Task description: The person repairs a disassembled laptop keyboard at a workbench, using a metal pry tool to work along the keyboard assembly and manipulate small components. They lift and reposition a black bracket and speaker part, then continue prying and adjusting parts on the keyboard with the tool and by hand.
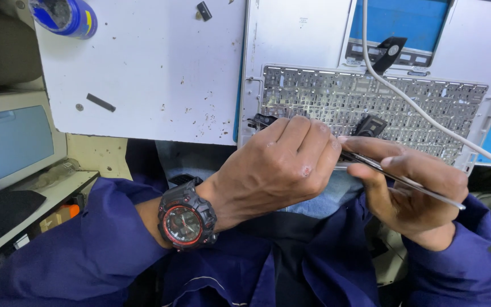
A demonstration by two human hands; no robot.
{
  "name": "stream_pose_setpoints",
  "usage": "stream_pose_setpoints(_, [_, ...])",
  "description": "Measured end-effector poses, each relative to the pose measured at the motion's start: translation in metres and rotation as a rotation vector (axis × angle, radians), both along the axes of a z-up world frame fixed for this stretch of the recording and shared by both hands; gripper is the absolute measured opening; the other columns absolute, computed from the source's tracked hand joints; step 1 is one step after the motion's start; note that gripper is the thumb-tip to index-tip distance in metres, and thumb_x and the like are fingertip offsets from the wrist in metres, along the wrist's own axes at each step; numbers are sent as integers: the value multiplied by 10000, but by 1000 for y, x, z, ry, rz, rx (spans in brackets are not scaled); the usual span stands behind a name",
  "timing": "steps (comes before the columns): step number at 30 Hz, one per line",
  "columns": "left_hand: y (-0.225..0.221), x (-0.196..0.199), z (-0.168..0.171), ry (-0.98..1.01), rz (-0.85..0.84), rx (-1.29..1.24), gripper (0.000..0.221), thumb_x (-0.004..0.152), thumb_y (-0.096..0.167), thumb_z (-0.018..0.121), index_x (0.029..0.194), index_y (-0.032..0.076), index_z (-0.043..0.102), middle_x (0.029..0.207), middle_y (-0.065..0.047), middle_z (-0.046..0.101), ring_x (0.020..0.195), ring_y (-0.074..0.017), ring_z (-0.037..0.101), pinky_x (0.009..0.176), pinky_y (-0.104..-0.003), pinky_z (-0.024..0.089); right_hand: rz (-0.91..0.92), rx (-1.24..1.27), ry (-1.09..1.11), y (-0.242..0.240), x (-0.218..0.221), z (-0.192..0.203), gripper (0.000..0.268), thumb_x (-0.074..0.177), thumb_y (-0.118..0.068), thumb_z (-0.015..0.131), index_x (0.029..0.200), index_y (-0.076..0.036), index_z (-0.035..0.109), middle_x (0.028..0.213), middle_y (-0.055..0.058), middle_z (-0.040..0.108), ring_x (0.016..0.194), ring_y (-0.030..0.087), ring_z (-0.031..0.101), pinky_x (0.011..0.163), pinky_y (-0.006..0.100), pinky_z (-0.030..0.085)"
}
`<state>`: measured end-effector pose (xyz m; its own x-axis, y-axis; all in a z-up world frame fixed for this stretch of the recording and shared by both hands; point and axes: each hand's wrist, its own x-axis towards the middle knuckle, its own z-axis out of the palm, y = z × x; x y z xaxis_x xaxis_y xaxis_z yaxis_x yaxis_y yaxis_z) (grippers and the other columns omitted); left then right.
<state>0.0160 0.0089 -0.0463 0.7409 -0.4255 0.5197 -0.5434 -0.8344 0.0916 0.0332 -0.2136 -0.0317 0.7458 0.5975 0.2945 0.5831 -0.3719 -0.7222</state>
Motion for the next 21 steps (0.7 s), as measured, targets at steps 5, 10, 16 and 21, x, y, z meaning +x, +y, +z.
stream_pose_setpoints(5, [0,0,-2,-18,1,14,244,1025,27,609,816,152,630,748,3,558,683,-121,520,606,-227,408,25,36,123,6,17,4,312,980,18,650,1073,48,354,923,300,598,907,420,792,743,425,696])
stream_pose_setpoints(10, [1,0,1,1,-18,8,260,1042,43,621,812,164,613,764,3,549,689,-132,510,610,-244,404,-39,118,401,9,34,8,289,1080,55,534,1146,-59,276,900,197,452,954,400,786,845,424,711])
stream_pose_setpoints(16, [1,3,5,15,-10,48,245,1047,26,578,842,159,598,756,12,502,664,-135,471,595,-269,374,-78,-2,508,14,46,18,243,1109,0,499,1188,-11,269,992,336,680,936,396,785,790,388,691])
stream_pose_setpoints(21, [1,5,7,17,-15,48,218,1048,23,572,863,123,630,805,-14,551,690,-143,497,613,-263,410,-117,92,669,27,53,21,287,1111,32,471,1275,27,236,844,324,684,691,350,760,616,353,663])
